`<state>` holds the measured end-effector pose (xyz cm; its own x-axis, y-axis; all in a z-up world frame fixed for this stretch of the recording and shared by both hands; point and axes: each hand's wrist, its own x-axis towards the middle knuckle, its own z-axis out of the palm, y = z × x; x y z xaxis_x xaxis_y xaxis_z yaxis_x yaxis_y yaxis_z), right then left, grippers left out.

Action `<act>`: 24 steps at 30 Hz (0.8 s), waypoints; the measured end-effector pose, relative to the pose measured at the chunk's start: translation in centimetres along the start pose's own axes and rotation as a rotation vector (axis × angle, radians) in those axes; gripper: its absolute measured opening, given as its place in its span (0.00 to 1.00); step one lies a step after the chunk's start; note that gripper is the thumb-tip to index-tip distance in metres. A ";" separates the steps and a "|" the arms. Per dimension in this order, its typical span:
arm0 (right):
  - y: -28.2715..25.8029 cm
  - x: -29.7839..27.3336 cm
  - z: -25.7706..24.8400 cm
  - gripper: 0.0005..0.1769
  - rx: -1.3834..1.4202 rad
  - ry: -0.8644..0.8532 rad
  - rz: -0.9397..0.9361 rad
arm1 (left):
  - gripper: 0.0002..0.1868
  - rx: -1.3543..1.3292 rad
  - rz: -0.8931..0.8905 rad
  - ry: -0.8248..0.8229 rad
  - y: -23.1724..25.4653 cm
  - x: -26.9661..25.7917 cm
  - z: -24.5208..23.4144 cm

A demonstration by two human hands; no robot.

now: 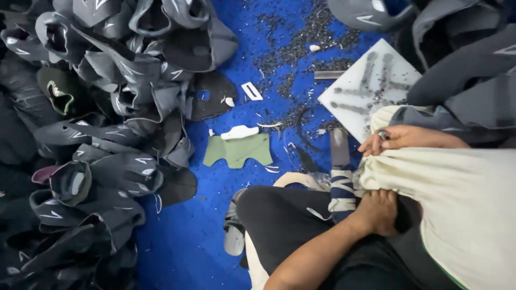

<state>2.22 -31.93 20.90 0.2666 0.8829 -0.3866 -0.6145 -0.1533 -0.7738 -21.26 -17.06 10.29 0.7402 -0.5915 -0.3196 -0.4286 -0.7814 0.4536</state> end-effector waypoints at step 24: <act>2.3 1.3 -0.2 0.11 -0.231 -0.049 -0.163 | 0.39 -0.183 -0.168 0.013 3.0 -3.3 -3.0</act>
<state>1.28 -31.23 18.53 0.3084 0.9237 -0.2275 -0.3798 -0.0997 -0.9197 -23.42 -16.89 15.17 0.8002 -0.4530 -0.3930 -0.1992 -0.8189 0.5382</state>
